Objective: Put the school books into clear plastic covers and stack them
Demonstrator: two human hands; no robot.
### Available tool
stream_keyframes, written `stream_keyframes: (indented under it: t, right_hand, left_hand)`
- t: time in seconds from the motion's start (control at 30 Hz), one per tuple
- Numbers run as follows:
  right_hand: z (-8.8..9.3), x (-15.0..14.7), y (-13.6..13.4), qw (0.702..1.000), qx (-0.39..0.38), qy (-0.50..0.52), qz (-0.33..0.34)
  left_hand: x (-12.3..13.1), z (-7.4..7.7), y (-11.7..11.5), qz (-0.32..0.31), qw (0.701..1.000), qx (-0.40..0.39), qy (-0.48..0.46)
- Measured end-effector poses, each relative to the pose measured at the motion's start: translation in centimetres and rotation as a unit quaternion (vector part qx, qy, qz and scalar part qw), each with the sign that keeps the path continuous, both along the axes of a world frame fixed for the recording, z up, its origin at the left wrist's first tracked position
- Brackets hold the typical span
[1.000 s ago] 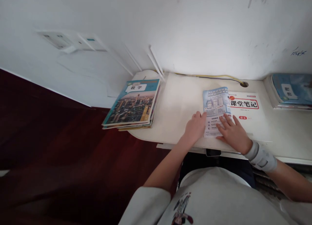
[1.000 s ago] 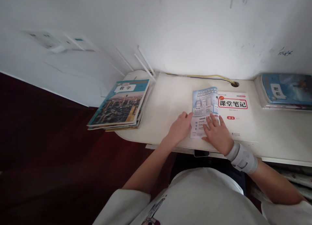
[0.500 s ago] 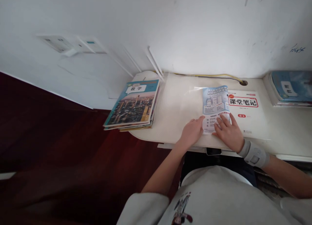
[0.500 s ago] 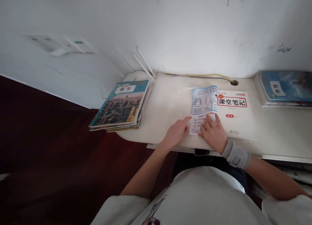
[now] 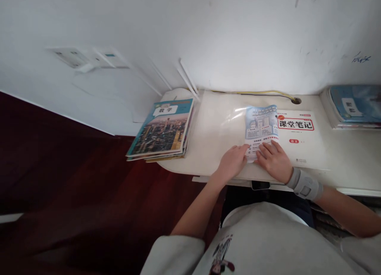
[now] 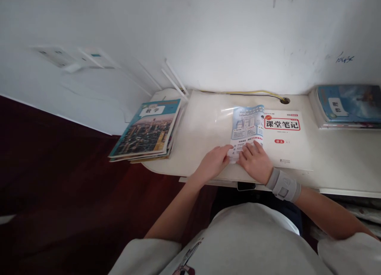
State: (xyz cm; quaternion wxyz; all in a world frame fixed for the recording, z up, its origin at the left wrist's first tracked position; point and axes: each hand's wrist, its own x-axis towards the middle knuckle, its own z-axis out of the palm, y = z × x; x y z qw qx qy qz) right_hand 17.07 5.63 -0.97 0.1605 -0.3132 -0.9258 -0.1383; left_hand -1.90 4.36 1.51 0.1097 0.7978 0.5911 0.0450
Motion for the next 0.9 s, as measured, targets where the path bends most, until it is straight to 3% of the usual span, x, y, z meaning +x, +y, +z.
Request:
stream_keyframes:
  t: [0.13, 0.23, 0.37, 0.47, 0.57, 0.7, 0.9]
  right_hand:
    - [0.1, -0.7, 0.0, 0.994, -0.085, 0.036, 0.06]
    - [0.7, 0.0, 1.5, 0.973, -0.17, 0.131, 0.092]
    - [0.7, 2.3, 8.1, 0.938, -0.231, 0.258, -0.029]
    - [-0.5, 3.4, 14.4, 0.922, -0.251, 0.262, -0.134]
    - [-1.9, 3.0, 18.0, 0.915, -0.274, 0.24, -0.173]
    - [-2.9, 2.1, 18.3, 0.92, -0.265, 0.236, -0.164]
    - [-3.5, 2.1, 17.3, 0.944, -0.23, 0.188, -0.143]
  left_hand:
    - [0.4, 0.3, 0.7, 0.001, 1.0, 0.005, 0.004]
    - [0.6, 0.3, 0.8, -0.001, 1.0, 0.015, 0.009]
    - [1.7, -0.4, -0.2, -0.007, 0.995, 0.094, -0.03]
    - [3.5, -1.6, -1.3, -0.094, 0.975, 0.193, -0.053]
    - [5.6, -3.3, -1.6, -0.129, 0.96, 0.249, -0.008]
    - [6.7, -4.8, -1.0, -0.095, 0.96, 0.26, 0.046]
    - [5.8, -4.6, -1.4, -0.129, 0.955, 0.262, 0.058]
